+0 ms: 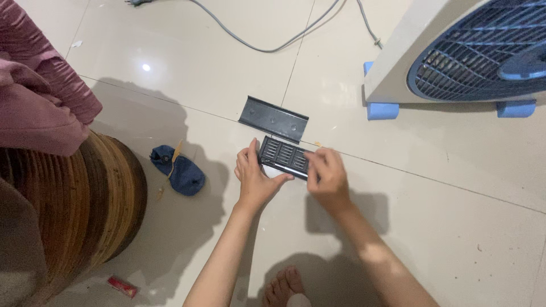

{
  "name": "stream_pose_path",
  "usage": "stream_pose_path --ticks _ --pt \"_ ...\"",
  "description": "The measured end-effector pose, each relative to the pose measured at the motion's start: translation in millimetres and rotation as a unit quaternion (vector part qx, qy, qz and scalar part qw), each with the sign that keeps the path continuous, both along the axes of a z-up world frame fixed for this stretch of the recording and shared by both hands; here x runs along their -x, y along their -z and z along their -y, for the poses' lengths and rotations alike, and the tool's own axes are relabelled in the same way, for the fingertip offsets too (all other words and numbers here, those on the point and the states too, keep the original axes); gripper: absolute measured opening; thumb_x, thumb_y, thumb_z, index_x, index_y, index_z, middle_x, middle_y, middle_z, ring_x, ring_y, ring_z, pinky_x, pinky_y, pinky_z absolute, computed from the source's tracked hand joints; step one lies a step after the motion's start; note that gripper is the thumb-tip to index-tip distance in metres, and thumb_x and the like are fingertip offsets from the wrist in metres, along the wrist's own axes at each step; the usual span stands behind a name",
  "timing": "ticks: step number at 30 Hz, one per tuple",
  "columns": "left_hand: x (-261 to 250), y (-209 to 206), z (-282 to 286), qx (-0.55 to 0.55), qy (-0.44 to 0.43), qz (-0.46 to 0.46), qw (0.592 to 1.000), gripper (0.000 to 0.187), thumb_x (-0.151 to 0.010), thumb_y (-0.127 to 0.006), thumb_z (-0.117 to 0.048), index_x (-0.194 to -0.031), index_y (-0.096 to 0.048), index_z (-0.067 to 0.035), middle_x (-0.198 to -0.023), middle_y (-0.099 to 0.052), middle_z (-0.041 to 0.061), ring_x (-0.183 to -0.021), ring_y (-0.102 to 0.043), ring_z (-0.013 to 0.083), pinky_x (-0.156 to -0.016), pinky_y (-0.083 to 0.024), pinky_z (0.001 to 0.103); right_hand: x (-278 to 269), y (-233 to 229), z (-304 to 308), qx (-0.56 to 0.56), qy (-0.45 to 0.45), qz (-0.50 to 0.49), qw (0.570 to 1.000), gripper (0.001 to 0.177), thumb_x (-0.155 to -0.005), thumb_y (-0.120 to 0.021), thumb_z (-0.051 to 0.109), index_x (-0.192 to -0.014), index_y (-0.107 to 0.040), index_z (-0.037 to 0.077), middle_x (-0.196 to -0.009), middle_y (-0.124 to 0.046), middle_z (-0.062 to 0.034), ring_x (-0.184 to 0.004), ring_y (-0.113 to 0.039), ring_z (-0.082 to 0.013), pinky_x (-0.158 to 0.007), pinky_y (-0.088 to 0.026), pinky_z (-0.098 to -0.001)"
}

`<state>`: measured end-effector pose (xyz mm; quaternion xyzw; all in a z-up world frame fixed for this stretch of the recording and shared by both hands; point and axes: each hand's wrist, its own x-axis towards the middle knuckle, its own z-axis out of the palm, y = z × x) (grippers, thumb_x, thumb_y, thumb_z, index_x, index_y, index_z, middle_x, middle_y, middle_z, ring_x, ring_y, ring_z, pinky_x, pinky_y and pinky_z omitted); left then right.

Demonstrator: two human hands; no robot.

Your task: The person reassembles a small electric fan by attaching the front grille to the fan body and securing it with a screw. They use a screwdriver to tighten the central screw and then place the screwdriver back into a black case.

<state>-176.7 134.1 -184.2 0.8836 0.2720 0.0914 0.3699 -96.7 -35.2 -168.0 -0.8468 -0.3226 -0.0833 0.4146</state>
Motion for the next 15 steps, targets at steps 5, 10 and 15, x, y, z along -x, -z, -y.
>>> stream_pose_path --ticks 5,10,15 --pt "1.1 2.2 -8.3 -0.01 0.031 0.039 0.999 0.127 -0.047 -0.101 -0.043 -0.153 -0.037 -0.013 -0.138 -0.04 0.018 -0.129 -0.04 0.0364 -0.111 -0.028 0.051 -62.5 1.4 -34.1 0.033 -0.027 -0.02 0.999 0.03 -0.091 -0.067 0.0 -0.121 -0.068 0.0 -0.111 -0.064 -0.0151 -0.105 -0.061 -0.0362 -0.09 -0.051 -0.0448" --pt "-10.7 -3.1 -17.8 -0.029 0.088 0.018 0.995 0.107 -0.049 -0.1 -0.045 -0.142 -0.056 -0.018 -0.14 -0.042 0.018 -0.123 -0.041 0.0349 -0.107 -0.032 0.049 -97.1 26.6 -72.4 0.11 -0.03 -0.014 0.993 0.026 -0.086 -0.073 0.009 -0.111 -0.071 0.004 -0.108 -0.066 -0.0138 -0.102 -0.06 -0.0369 -0.088 -0.052 -0.0448" --pt "-10.0 -7.0 -22.9 -0.031 0.085 -0.01 0.996 0.101 -0.049 -0.101 -0.045 -0.137 -0.059 -0.018 -0.14 -0.043 0.016 -0.123 -0.04 0.0351 -0.107 -0.031 0.051 -107.6 45.8 -75.1 0.159 -0.002 0.002 0.987 0.004 -0.09 -0.069 0.006 -0.094 -0.07 0.007 -0.1 -0.068 -0.0136 -0.099 -0.063 -0.0346 -0.088 -0.054 -0.0451"
